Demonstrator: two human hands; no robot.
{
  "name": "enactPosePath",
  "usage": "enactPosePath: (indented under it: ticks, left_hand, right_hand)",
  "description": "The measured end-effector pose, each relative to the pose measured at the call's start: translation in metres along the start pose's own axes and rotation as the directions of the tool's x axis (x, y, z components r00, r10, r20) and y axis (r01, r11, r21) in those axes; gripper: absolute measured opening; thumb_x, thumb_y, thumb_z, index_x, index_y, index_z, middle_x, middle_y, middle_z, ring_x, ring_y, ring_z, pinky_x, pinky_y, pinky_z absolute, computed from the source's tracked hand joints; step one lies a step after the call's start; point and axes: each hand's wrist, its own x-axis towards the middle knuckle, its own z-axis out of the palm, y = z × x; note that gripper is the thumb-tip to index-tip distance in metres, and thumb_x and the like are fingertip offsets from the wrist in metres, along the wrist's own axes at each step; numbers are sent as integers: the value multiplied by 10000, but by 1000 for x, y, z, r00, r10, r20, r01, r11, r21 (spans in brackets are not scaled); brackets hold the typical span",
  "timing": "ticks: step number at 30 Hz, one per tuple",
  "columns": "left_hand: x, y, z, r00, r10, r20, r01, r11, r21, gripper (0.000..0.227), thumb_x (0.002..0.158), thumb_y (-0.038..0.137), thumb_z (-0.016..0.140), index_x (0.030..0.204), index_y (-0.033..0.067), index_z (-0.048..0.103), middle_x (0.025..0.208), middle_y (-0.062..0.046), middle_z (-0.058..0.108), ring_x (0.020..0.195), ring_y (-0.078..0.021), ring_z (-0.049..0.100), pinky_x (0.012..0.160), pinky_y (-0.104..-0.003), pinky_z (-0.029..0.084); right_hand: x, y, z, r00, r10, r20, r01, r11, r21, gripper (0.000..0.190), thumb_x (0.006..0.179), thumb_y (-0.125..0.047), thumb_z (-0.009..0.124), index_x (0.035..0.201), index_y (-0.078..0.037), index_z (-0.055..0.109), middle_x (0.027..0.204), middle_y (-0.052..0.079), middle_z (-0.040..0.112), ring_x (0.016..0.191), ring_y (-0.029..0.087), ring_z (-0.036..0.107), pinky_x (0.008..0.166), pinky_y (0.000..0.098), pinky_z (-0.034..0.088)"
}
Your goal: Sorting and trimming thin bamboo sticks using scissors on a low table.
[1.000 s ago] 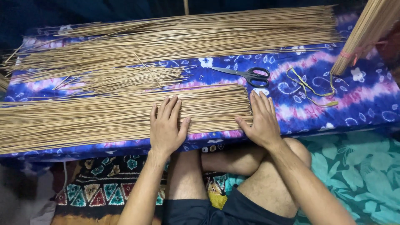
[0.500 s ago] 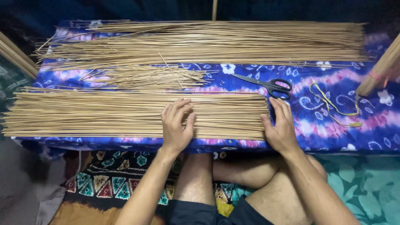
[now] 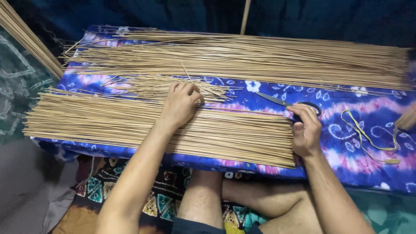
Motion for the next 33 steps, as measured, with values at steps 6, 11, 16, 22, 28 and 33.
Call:
enactPosePath:
  ticks: [6,11,16,22,28,33]
  left_hand:
    - [7,-5,8,985,135,-105,-128,990,67,59,911,241,745,855,229,730,1024,54,651,1113,-163,632,1035,-405,420]
    - [27,0,3,963,188,-192,-168,979,118,115,876,180,780,817,253,713,905,51,619,1052,-152,635,1054,-397,414]
    - [50,13,7,995,96,-38,-90,988,122,318,772,204,857,1069,242,751,982,31,648,1107,-185,607,1106,-482,370]
    - [99,34,36,997,70,35,-68,997,-44,343,847,151,786,1167,255,716,1071,9,649,1155,-217,600,1093,-484,358]
    - [138,44,84,996,79,50,-80,996,26,106,908,214,756,1005,253,738,972,24,673,1082,-196,626,1090,-492,356]
    - [145,41,107,991,128,29,-131,979,158,60,823,270,804,834,261,746,842,38,676,948,-174,638,1038,-460,368]
  right_hand:
    - [-5,-12,-14,994,100,-46,-98,994,54,806,1067,-629,236,1200,13,706,1119,162,691,1183,394,642,1084,484,456]
    - [3,-7,-5,993,109,-34,-106,991,84,779,1075,-618,288,1178,30,708,1072,175,684,1146,396,646,1047,490,469]
    - [9,-9,0,995,86,-55,-82,994,68,747,1068,-612,329,1166,21,713,1074,173,688,1137,408,648,1035,499,475]
    - [5,-7,0,989,117,-94,-108,990,95,721,1066,-600,343,1130,11,722,1023,146,698,1088,386,665,995,483,497]
    - [3,-5,0,990,118,-80,-109,989,102,700,1076,-563,332,1129,19,717,1023,145,705,1081,376,670,970,484,509]
    - [0,1,2,988,131,-83,-121,986,116,693,1075,-560,344,1125,21,718,1006,145,701,1052,373,672,946,492,514]
